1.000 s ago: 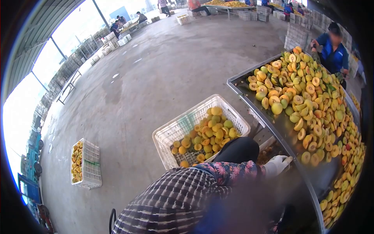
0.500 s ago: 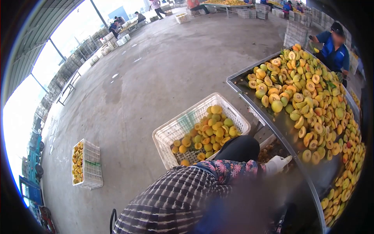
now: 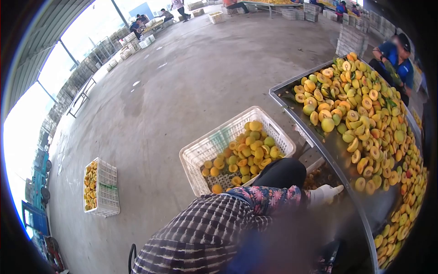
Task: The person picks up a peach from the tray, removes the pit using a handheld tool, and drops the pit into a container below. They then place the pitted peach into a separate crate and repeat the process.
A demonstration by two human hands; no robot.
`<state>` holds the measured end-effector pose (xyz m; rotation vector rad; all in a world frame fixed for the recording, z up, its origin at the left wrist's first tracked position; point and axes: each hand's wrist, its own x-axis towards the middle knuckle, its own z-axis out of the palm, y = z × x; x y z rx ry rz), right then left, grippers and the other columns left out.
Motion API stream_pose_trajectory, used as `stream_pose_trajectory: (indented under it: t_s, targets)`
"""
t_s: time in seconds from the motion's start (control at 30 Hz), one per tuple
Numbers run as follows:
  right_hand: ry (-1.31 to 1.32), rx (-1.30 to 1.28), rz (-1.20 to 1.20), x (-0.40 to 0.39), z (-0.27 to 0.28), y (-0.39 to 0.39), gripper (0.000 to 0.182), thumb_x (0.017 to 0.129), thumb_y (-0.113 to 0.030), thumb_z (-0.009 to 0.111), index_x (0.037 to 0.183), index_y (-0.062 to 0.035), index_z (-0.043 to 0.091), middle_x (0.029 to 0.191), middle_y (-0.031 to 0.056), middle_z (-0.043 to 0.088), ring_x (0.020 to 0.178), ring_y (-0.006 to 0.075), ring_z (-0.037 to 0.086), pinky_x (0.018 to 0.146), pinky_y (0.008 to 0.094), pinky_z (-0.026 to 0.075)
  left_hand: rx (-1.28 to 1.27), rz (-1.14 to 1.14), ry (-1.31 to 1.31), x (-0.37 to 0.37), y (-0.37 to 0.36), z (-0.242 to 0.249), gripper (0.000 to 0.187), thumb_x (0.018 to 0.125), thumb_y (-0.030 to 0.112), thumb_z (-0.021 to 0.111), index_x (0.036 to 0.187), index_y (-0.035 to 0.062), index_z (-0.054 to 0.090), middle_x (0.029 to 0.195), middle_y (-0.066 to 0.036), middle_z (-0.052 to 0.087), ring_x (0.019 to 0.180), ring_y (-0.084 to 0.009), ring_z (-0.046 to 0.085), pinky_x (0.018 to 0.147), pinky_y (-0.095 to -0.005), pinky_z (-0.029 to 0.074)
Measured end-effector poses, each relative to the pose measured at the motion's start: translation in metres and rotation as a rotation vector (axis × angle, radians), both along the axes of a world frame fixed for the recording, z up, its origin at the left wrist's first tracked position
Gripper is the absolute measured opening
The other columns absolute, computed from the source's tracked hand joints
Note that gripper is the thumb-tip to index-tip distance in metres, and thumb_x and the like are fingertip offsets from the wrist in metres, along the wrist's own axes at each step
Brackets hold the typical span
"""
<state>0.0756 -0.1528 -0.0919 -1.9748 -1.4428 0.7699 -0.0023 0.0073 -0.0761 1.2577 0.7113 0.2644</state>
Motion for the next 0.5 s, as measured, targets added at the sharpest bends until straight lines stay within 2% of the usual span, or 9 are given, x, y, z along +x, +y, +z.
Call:
stream_pose_trajectory:
  t_s: [0.03, 0.1, 0.2, 0.33, 0.4, 0.43, 0.5]
  targets:
    - [0.103, -0.046, -0.029, -0.008, 0.008, 0.002, 0.062, 0.090, -0.008, 0.053, 0.143, 0.0071, 0.024, 0.106, 0.0240, 0.063, 0.099, 0.0365, 0.063, 0.086, 0.0369, 0.048, 0.008, 0.027, 0.005, -0.004, -0.001, 0.008, 0.065, 0.094, 0.057, 0.045, 0.063, 0.0055, 0.069, 0.061, -0.005, 0.063, 0.061, -0.0176, 0.059, 0.063, -0.0323, 0.046]
    - [0.256, 0.021, -0.075, -0.018, 0.008, 0.003, 0.058, 0.091, -0.007, 0.052, 0.141, 0.0073, 0.027, 0.112, 0.0227, 0.061, 0.104, 0.0335, 0.060, 0.090, 0.0358, 0.046, -0.126, 0.093, 0.008, -0.011, -0.005, 0.027, 0.067, 0.095, 0.058, 0.043, 0.061, 0.0052, 0.068, 0.058, -0.005, 0.062, 0.057, -0.0181, 0.058, 0.062, -0.0324, 0.046]
    - [0.384, 0.143, -0.099, -0.020, -0.005, 0.003, 0.052, 0.092, -0.005, 0.052, 0.138, 0.0077, 0.032, 0.119, 0.0208, 0.058, 0.112, 0.0289, 0.055, 0.095, 0.0342, 0.042, -0.143, 0.135, -0.078, -0.010, -0.008, 0.019, 0.066, 0.093, 0.059, 0.046, 0.067, 0.0027, 0.068, 0.053, -0.007, 0.059, 0.049, -0.0223, 0.059, 0.051, -0.0360, 0.045]
    - [0.475, 0.182, -0.111, -0.022, -0.003, 0.002, 0.044, 0.093, -0.003, 0.052, 0.134, 0.0082, 0.038, 0.130, 0.0183, 0.053, 0.122, 0.0228, 0.049, 0.102, 0.0319, 0.038, -0.079, 0.134, -0.046, -0.009, -0.010, 0.018, 0.067, 0.094, 0.059, 0.045, 0.064, 0.0024, 0.067, 0.053, -0.008, 0.059, 0.049, -0.0205, 0.057, 0.051, -0.0355, 0.044]
    - [0.430, 0.171, -0.059, -0.023, 0.012, 0.007, 0.046, 0.093, -0.002, 0.052, 0.136, 0.0071, 0.037, 0.132, 0.0178, 0.052, 0.124, 0.0222, 0.049, 0.102, 0.0306, 0.038, -0.085, 0.105, -0.001, -0.008, -0.007, 0.025, 0.068, 0.096, 0.057, 0.043, 0.061, 0.0037, 0.067, 0.055, -0.007, 0.059, 0.053, -0.0182, 0.056, 0.056, -0.0336, 0.045]
    - [0.662, 0.099, -0.132, -0.026, 0.013, 0.008, 0.047, 0.094, -0.001, 0.051, 0.138, 0.0072, 0.036, 0.133, 0.0174, 0.052, 0.126, 0.0238, 0.048, 0.103, 0.0316, 0.039, -0.009, 0.147, 0.001, -0.005, -0.005, 0.014, 0.062, 0.095, 0.055, 0.046, 0.069, 0.0032, 0.068, 0.059, -0.009, 0.061, 0.055, -0.0205, 0.058, 0.057, -0.0360, 0.046]
    - [0.514, 0.081, -0.105, -0.023, 0.008, 0.005, 0.049, 0.090, 0.002, 0.051, 0.137, 0.0060, 0.039, 0.131, 0.0180, 0.054, 0.124, 0.0255, 0.050, 0.104, 0.0334, 0.039, -0.049, 0.153, 0.015, -0.025, -0.004, 0.051, 0.055, 0.096, 0.050, 0.048, 0.076, 0.0024, 0.067, 0.063, -0.011, 0.062, 0.060, -0.0238, 0.061, 0.057, -0.0366, 0.048]
